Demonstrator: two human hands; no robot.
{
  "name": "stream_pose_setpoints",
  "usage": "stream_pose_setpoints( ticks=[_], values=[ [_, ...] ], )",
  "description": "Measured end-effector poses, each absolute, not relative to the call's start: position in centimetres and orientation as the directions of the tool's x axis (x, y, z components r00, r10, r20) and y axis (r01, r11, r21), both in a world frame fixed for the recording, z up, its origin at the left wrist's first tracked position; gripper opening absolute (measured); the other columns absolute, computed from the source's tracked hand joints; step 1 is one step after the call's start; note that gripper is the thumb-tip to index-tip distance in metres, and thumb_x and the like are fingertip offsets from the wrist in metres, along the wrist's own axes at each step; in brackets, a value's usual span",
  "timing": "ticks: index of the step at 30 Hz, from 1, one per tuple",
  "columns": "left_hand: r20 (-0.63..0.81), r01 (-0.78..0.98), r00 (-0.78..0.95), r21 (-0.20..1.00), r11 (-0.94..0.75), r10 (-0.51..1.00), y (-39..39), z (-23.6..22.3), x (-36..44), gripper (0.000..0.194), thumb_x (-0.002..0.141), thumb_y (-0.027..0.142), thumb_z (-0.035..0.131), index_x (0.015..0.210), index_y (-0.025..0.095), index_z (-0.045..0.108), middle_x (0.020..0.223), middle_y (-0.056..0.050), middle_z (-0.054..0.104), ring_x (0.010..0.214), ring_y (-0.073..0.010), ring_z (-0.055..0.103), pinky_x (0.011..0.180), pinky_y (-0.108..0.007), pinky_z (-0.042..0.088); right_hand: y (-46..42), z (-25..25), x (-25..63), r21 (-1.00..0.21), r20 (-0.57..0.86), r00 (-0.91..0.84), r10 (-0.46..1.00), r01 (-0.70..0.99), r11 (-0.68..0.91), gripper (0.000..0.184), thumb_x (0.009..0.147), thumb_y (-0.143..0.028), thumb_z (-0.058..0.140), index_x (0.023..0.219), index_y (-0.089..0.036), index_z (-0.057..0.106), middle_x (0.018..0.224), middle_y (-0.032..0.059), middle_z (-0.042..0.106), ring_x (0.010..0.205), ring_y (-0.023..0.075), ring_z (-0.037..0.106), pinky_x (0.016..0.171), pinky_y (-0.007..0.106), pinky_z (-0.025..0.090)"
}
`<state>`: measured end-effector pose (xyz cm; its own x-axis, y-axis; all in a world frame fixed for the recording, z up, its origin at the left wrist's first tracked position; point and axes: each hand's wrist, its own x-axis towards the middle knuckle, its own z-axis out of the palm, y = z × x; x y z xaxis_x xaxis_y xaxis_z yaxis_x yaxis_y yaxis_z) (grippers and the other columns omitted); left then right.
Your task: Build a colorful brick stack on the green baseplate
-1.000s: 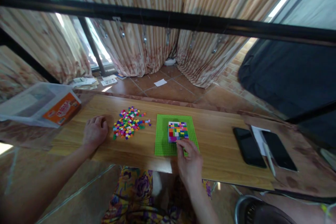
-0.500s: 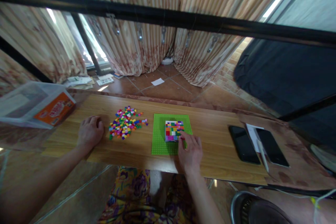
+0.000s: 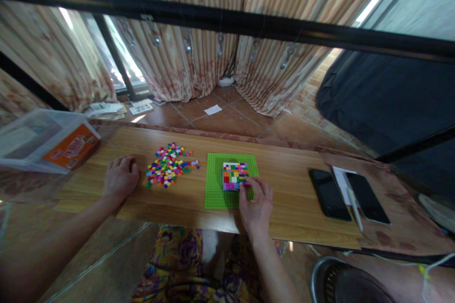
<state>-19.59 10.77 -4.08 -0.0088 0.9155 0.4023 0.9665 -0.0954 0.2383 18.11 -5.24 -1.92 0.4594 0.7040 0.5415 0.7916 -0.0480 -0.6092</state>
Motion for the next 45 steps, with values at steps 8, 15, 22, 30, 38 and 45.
stream_pose_setpoints(
  ticks=[8,15,22,30,38,45],
  values=[
    [0.409,0.959,-0.014,0.265,-0.104,0.912,10.8,-3.9,-19.5,0.033,0.085,0.028,0.042,0.107,0.016,0.064,0.115,-0.017,0.066,0.115,-0.0318,0.058,0.104,-0.048,0.042,-4.6,-2.4,18.0,-0.72,0.444,0.539,0.716,0.69,-0.072,0.028,0.086,-0.039,0.061,0.102,-0.02,0.074,0.108,0.0106,0.065,0.103,0.0247,0.059,0.095,0.044,0.047],
    [0.397,0.968,-0.002,0.232,-0.098,0.918,10.8,-3.9,-19.5,0.036,0.086,0.029,0.04,0.108,0.011,0.063,0.117,-0.02,0.065,0.115,-0.0331,0.058,0.105,-0.048,0.041,-4.1,-3.3,18.5,-0.935,0.188,0.673,0.715,0.346,-0.079,0.035,0.075,-0.043,0.07,0.098,-0.017,0.075,0.099,0.0098,0.072,0.087,0.0213,0.065,0.08,0.037,0.051],
    [0.389,0.961,-0.014,0.259,-0.095,0.921,10.7,-3.9,-19.5,0.034,0.085,0.028,0.042,0.108,0.014,0.063,0.117,-0.018,0.066,0.117,-0.0327,0.057,0.105,-0.048,0.041,-3.1,-3.3,18.1,-0.997,-0.02,0.737,0.676,-0.069,0.046,0.036,0.059,-0.034,0.08,0.09,-0.017,0.076,0.086,0.0052,0.075,0.075,0.0174,0.065,0.071,0.032,0.052],
    [0.401,0.958,-0.013,0.267,-0.103,0.916,10.8,-4.1,-19.6,0.033,0.085,0.028,0.042,0.107,0.015,0.064,0.116,-0.018,0.066,0.116,-0.0329,0.057,0.103,-0.049,0.042,-2.7,-4.0,18.1,-0.974,-0.086,0.722,0.686,-0.205,0.093,0.033,0.056,-0.029,0.081,0.087,-0.019,0.075,0.083,0.0025,0.075,0.072,0.0168,0.067,0.066,0.031,0.054],
    [0.401,0.96,0.001,0.255,-0.112,0.916,10.8,-4.1,-19.6,0.034,0.086,0.029,0.041,0.107,0.014,0.064,0.117,-0.019,0.066,0.117,-0.0328,0.057,0.104,-0.048,0.041,-4.8,-1.1,19.6,-0.967,-0.054,0.786,0.615,-0.195,0.165,0.033,0.06,-0.032,0.084,0.088,-0.019,0.073,0.087,0.0015,0.072,0.072,0.012,0.064,0.063,0.024,0.05],
    [0.394,0.962,-0.001,0.253,-0.107,0.919,10.7,-4.0,-19.4,0.033,0.087,0.027,0.042,0.108,0.014,0.063,0.115,-0.018,0.066,0.114,-0.0321,0.058,0.104,-0.049,0.041,-6.2,1.5,15.5,-0.994,0.108,0.723,0.683,0.068,0.086,0.024,0.075,-0.038,0.075,0.09,-0.019,0.075,0.088,0.0052,0.074,0.081,0.0178,0.067,0.074,0.031,0.053]
  ],
)
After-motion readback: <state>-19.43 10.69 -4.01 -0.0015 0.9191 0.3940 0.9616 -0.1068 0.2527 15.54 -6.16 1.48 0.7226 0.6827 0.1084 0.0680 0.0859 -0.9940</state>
